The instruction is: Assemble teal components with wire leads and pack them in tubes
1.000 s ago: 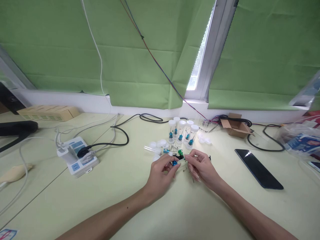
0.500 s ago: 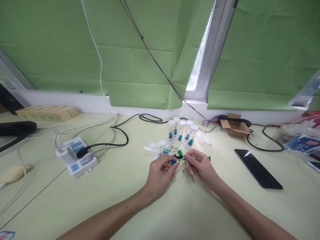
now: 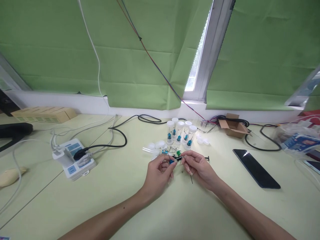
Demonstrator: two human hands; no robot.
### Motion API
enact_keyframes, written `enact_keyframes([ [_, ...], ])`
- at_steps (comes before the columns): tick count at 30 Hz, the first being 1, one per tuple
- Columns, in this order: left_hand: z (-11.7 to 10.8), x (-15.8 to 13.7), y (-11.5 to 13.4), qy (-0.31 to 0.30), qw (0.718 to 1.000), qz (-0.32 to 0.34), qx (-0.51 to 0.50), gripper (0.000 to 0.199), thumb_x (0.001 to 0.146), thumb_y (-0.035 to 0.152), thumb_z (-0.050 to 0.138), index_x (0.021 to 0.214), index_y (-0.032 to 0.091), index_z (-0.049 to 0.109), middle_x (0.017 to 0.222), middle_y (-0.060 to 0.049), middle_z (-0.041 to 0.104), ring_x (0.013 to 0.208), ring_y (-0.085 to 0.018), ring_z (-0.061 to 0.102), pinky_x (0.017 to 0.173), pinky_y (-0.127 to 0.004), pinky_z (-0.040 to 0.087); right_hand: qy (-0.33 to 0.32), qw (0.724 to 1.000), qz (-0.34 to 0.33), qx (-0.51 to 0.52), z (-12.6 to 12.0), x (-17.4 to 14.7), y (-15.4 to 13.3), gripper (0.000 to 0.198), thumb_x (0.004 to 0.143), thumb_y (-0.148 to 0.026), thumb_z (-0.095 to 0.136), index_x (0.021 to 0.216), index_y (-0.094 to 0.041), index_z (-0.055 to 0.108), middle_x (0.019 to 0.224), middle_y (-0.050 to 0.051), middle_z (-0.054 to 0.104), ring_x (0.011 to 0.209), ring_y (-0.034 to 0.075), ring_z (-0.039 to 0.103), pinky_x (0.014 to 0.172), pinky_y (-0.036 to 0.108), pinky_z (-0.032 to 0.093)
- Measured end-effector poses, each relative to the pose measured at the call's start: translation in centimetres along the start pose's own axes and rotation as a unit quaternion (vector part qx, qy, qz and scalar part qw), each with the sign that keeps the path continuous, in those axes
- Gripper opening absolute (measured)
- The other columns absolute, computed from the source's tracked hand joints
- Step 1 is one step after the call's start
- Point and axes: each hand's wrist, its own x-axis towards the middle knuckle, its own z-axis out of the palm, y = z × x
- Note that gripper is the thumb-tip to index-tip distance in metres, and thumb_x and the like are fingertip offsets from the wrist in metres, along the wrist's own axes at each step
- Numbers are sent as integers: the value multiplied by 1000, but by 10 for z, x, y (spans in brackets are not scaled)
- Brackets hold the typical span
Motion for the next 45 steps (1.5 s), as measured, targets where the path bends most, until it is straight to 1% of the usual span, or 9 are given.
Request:
enact_keyframes([
  [8, 2, -1, 2, -9, 1000, -20, -19, 23, 81, 38, 68, 86, 17, 59, 47, 6, 51, 39, -8, 47, 41, -20, 37, 10, 1000, 17, 20, 3, 0, 2, 23, 79, -36, 77, 89, -17, 71, 73, 2, 67, 51, 6, 50, 48, 18, 39],
  [19, 0, -1, -2, -18, 1000, -12, -2, 21, 83, 36, 67, 89, 18, 59, 50, 6, 51, 40, -9, 48, 42, -21, 39, 9, 1000, 15, 18, 2, 0, 3, 24, 79, -39, 77, 83, -17, 68, 71, 0, 63, 50, 6, 48, 46, 19, 37],
  [30, -2, 0, -7, -21, 997, 41, 64, 16, 85, 34, 64, 90, 19, 62, 53, 6, 49, 44, -10, 52, 46, -22, 44, 2, 999, 13, 32, 2, 0, 3, 25, 81, -38, 75, 75, -16, 62, 68, 0, 64, 49, 6, 49, 46, 18, 36],
  [39, -3, -1, -6, -28, 987, 88, 128, 16, 87, 33, 62, 93, 18, 64, 63, 3, 54, 49, -10, 54, 50, -23, 45, 6, 999, 19, 29, 2, 0, 3, 32, 82, -40, 74, 70, -16, 56, 61, -1, 64, 42, 6, 49, 42, 18, 35],
  [45, -5, -1, -10, -28, 980, 127, 150, 12, 88, 29, 62, 94, 19, 65, 72, 1, 55, 52, -9, 54, 53, -23, 46, 20, 999, 27, 15, 3, 1, 2, 35, 81, -45, 73, 70, -15, 57, 57, 0, 64, 39, 6, 49, 37, 16, 34],
])
